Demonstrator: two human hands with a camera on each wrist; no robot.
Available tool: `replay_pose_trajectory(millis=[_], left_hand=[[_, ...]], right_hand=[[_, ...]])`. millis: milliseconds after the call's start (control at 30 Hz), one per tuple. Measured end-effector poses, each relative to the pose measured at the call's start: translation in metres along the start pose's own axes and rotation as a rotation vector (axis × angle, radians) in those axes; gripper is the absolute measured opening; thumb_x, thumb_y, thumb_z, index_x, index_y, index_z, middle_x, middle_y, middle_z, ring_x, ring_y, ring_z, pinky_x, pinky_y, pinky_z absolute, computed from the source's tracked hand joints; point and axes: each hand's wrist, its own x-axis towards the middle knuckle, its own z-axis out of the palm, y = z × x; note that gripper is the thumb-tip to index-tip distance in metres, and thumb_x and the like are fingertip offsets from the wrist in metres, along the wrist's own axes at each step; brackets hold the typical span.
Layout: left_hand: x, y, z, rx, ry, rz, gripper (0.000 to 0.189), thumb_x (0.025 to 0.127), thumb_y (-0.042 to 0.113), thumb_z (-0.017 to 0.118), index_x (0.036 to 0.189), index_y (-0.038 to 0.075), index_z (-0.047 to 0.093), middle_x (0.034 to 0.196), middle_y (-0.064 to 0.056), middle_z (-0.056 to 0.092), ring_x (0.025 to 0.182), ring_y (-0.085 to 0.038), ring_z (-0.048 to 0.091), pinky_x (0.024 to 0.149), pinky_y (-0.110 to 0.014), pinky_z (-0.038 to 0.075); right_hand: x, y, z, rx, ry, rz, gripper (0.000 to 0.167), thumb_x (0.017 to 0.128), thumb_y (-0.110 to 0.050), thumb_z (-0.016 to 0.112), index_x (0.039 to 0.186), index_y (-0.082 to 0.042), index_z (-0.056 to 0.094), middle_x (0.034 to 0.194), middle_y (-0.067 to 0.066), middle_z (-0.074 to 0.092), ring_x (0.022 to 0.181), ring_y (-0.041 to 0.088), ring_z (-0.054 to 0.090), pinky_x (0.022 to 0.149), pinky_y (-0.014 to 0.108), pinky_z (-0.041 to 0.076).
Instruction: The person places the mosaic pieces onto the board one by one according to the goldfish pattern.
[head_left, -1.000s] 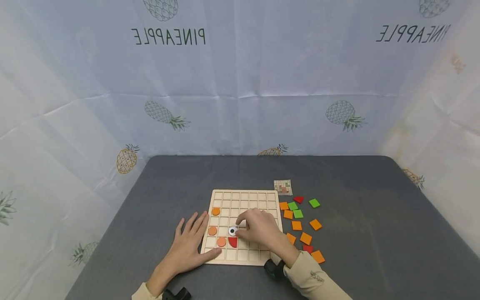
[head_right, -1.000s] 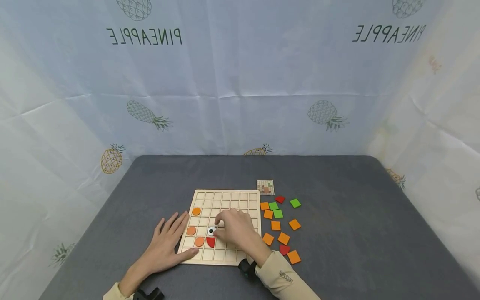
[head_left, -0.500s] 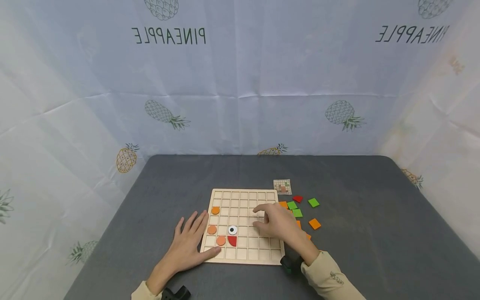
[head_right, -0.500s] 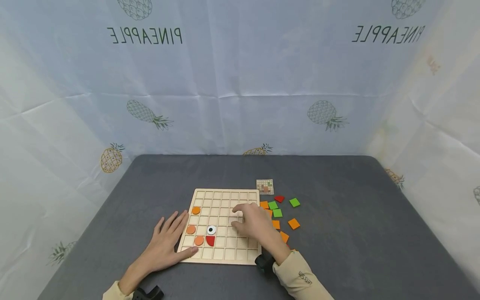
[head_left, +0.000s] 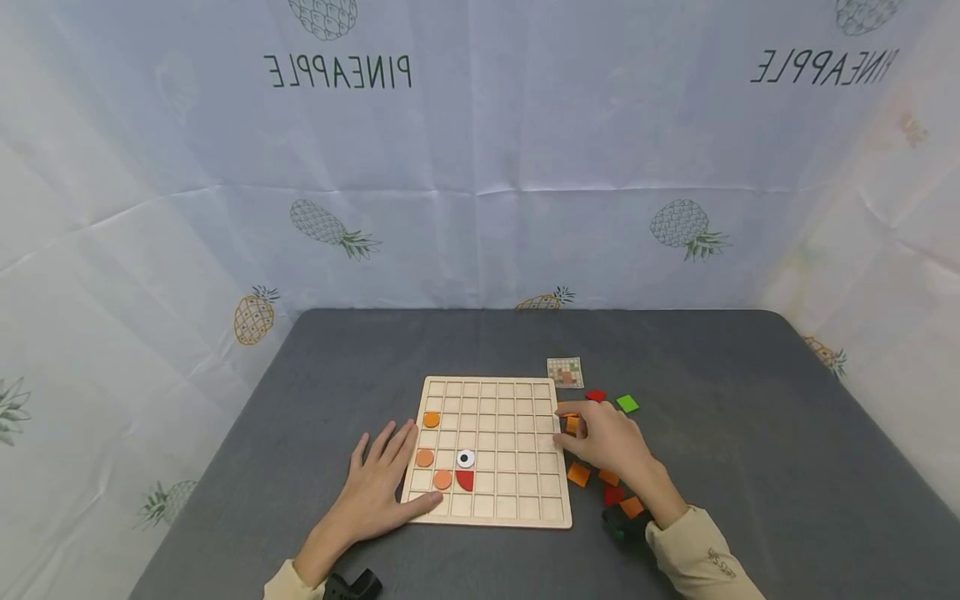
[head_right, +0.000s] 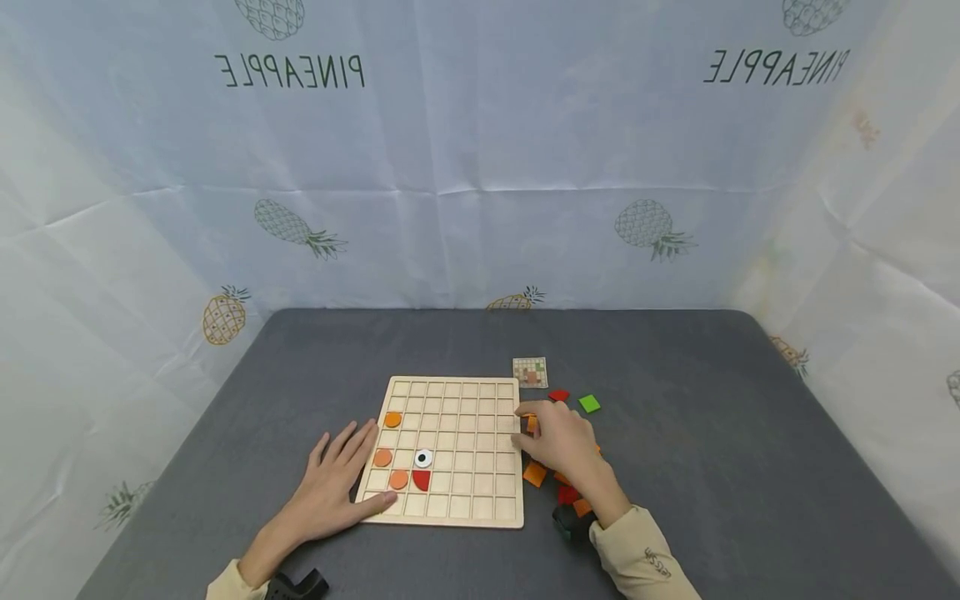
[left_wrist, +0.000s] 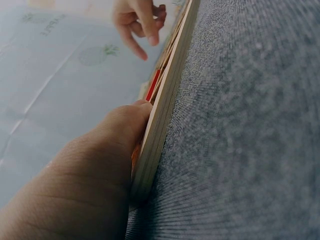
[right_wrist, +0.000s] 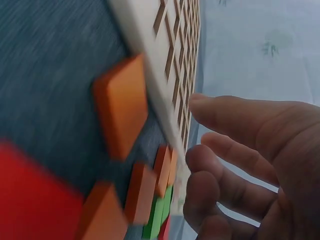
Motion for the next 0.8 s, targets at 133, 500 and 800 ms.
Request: replay_pose_trajectory(millis=[133, 500, 800], left_hand=[[0.000, 0.000, -0.001, 0.003, 0.002, 0.003, 0.108, 0.092, 0.069, 0.071, 0.170, 0.004, 0.035, 0.177, -0.019, 0.036, 0.164, -0.050, 0.028, 0.126, -0.080, 0.011], [0.000, 0.000, -0.001, 0.004, -0.003, -0.002, 0.107, 0.092, 0.069, 0.071, 0.170, 0.004, 0.035, 0.177, -0.018, 0.036, 0.165, -0.050, 0.027, 0.126, -0.080, 0.010], [0.001, 0.000, -0.001, 0.011, -0.011, -0.007, 0.108, 0.093, 0.070, 0.070, 0.170, 0.005, 0.034, 0.178, -0.017, 0.035, 0.165, -0.049, 0.027, 0.127, -0.079, 0.010]], right_hand=[[-0.004, 0.010, -0.005, -0.014, -0.014, 0.041, 0.040, 0.092, -0.021, 0.088, 0.129, -0.008, 0.079, 0.060, -0.003, 0.054, 0.051, 0.012, 0.047, 0.047, 0.023, 0.030], [-0.007, 0.022, -0.010, -0.021, -0.041, 0.070, 0.041, 0.092, -0.024, 0.088, 0.129, -0.009, 0.079, 0.062, -0.001, 0.054, 0.052, 0.014, 0.049, 0.048, 0.026, 0.034], [0.000, 0.023, -0.006, -0.042, -0.054, 0.076, 0.040, 0.091, -0.023, 0.088, 0.126, -0.005, 0.080, 0.059, 0.000, 0.053, 0.051, 0.014, 0.049, 0.048, 0.026, 0.036]])
